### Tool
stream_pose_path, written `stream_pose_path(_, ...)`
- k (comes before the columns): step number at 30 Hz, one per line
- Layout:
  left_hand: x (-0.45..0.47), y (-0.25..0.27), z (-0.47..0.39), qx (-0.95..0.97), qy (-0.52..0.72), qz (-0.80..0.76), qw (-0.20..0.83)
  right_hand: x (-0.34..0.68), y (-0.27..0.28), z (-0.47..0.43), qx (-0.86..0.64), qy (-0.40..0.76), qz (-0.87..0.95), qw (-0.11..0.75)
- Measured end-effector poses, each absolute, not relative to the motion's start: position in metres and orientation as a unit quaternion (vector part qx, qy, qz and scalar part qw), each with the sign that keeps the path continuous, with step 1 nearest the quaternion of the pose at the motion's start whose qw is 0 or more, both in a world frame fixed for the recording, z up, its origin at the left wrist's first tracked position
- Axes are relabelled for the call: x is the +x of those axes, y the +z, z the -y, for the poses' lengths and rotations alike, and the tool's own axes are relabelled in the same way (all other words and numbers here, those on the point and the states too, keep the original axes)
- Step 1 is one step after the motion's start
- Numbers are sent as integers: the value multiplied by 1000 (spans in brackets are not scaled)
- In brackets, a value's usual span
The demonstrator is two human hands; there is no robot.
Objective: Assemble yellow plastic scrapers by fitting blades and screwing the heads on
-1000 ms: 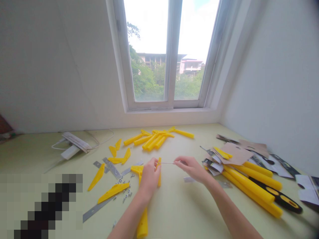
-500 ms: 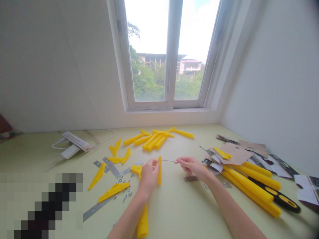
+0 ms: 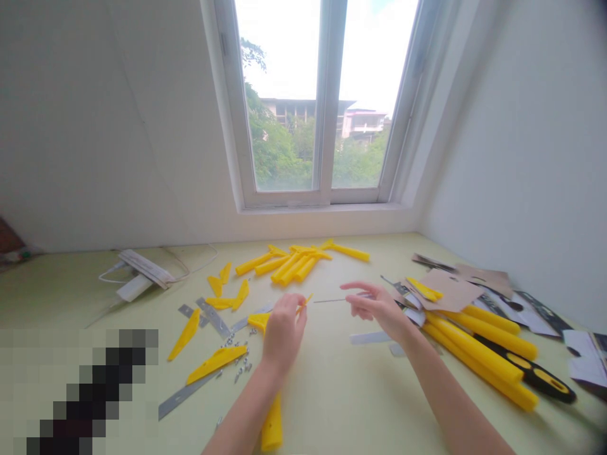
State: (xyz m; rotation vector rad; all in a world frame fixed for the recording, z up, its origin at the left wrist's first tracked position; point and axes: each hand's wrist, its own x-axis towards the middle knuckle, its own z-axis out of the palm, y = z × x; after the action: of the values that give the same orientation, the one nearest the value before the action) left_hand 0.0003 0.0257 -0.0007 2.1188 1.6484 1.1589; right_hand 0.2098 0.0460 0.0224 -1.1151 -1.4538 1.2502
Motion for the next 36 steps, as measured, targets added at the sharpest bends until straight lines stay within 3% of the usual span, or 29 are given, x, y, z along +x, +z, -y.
stream_pose_path(3, 4, 1, -21, 803, 284, -519, 75, 216, 25, -47, -410, 493, 522, 563)
stream_pose_path(6, 6, -3, -19, 847, 191, -483, 115, 215, 22, -51, -401, 465, 515, 598)
stream_pose_path(14, 0, -3, -18, 846, 236, -452, 153, 190, 8, -48, -476, 258, 694, 474)
stream_pose_path(22, 2, -3, -20, 822, 206, -494, 192, 170, 8, -38, -431, 247, 742, 450)
stream_pose_path(36, 0, -9, -23, 822, 234, -489, 176, 158, 2, -35, -405, 189, 787, 425)
